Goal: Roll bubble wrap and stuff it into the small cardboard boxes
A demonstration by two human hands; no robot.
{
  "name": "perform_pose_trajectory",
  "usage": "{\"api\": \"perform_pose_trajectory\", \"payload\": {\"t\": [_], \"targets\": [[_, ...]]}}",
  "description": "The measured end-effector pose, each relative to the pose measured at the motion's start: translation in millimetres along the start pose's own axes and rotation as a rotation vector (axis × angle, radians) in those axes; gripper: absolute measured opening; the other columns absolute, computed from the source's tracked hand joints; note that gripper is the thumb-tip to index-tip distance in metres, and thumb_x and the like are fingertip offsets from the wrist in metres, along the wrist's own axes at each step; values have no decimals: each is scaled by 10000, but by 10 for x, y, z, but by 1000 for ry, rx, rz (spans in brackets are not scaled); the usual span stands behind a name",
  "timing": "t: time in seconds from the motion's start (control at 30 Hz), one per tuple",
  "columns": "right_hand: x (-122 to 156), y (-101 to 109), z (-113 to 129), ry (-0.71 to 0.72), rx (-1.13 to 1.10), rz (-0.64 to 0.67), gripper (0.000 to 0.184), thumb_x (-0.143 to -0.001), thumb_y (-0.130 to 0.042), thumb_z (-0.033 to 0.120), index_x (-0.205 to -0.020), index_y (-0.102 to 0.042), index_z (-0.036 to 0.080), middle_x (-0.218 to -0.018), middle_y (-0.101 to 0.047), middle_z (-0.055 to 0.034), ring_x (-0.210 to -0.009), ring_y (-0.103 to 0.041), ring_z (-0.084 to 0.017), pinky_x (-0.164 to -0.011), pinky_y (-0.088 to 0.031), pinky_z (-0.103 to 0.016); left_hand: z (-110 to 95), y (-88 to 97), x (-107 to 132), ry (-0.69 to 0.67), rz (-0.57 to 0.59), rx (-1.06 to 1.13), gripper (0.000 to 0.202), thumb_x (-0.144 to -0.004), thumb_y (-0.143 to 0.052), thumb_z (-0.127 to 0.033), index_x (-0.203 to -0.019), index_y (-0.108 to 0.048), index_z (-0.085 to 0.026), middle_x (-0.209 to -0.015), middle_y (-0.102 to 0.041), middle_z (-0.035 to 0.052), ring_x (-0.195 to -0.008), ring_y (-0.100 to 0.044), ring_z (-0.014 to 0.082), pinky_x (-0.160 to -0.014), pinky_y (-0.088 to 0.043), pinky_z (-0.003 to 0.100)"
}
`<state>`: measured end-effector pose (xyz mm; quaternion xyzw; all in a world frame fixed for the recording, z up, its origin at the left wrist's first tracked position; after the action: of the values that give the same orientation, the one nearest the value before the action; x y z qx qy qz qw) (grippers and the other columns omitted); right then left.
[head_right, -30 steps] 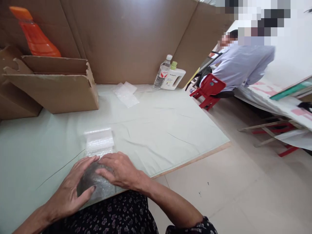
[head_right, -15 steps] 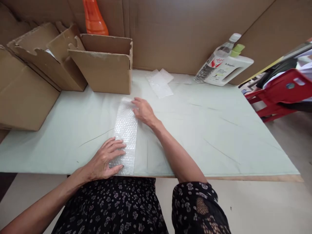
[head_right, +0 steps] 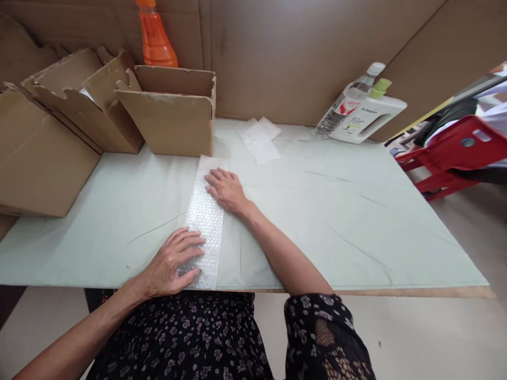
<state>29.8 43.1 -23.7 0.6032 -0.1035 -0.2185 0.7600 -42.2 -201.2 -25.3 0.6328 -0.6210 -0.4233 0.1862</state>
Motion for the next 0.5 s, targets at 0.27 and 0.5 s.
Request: {"api": "perform_pose_trajectory", "payload": {"t": [0.27, 0.5], "targets": [[-119, 266, -415, -275, 93, -69, 495, -1037, -430, 293, -1483, -518, 97, -1576, -464, -219, -1429, -446, -359, -1135, -351, -544, 3, 9, 26, -12, -46, 11, 236, -836, -659, -227, -1065, -701, -185, -1261, -718, 124, -1279, -610, 309, -1172, -409, 599], [2, 136, 29, -88, 75, 90, 428, -1039, -482, 256, -1454, -545, 170, -1594, -465, -153, -1471, -420, -303, -1135, -382, -504, 44, -20, 69, -91, -57, -21, 225, -872, -635, -191, -1094, -661, -209, -1267, -719, 107, -1275, -618, 297, -1150, -435, 589]]}}
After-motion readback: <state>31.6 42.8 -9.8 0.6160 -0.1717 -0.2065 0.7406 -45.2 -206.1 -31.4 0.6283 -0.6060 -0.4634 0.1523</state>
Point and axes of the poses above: each hand's wrist, its own x-axis away from the middle knuckle, its own y-axis out of the back of the hand, z = x × y, the point moved 2 cm from there along -x, towards the middle knuckle
